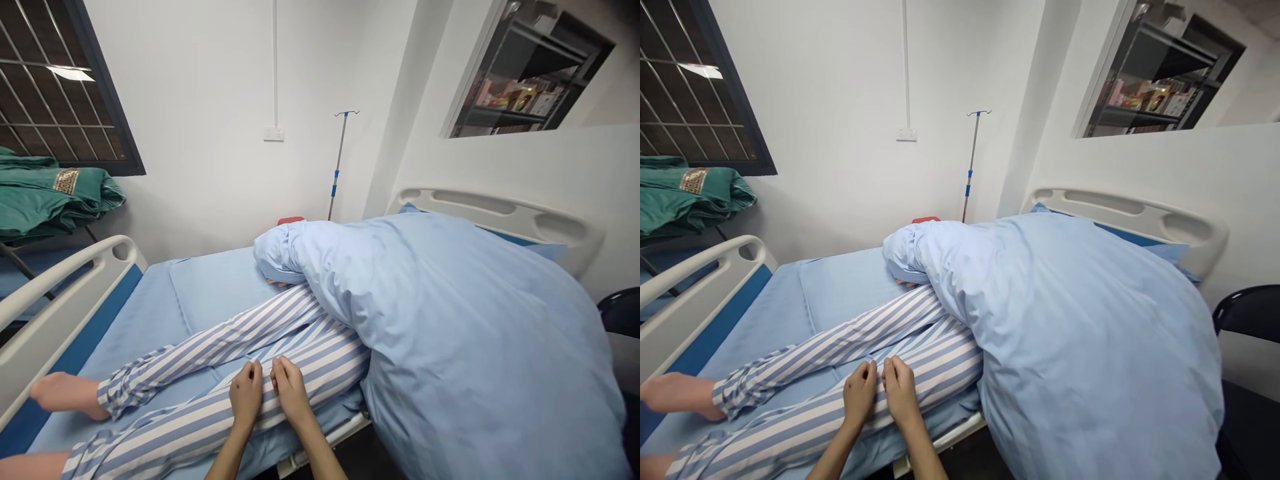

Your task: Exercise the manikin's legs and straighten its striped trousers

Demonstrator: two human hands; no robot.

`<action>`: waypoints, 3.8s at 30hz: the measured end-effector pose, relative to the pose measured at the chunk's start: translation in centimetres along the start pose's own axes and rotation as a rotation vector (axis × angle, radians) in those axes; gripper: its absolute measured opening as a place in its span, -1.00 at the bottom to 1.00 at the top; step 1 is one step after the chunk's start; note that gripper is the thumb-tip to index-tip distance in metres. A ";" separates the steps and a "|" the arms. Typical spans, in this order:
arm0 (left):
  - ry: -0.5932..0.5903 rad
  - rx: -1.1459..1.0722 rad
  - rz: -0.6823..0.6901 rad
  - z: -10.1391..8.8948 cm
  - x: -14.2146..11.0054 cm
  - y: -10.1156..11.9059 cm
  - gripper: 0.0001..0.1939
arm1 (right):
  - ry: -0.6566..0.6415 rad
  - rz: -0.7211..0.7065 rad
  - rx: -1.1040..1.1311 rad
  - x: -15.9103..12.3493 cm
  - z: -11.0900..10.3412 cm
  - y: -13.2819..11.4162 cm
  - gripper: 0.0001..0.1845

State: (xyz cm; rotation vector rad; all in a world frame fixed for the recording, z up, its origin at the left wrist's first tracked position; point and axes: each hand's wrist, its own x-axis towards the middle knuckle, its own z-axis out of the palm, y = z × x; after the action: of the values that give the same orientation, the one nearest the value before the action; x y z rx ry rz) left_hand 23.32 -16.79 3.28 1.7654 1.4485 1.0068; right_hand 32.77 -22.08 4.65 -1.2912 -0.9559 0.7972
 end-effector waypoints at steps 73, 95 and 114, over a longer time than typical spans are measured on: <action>0.121 -0.218 -0.096 -14.3 1.3 -9.5 -0.60 | -0.169 -0.051 -0.169 -1.5 16.9 2.3 -0.55; -0.021 -0.124 -0.058 -3.7 0.3 -1.7 -0.63 | 0.068 -0.149 -0.246 0.8 3.6 0.0 -0.59; -0.178 -0.155 0.030 6.5 -1.9 4.8 -0.68 | 0.170 -0.007 0.010 2.2 -6.3 1.6 -0.50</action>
State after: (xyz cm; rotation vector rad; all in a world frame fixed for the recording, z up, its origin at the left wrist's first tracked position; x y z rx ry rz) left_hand 31.13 -19.62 3.77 1.7215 1.2056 0.9258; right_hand 39.47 -22.49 3.21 -1.3241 -0.8186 0.6744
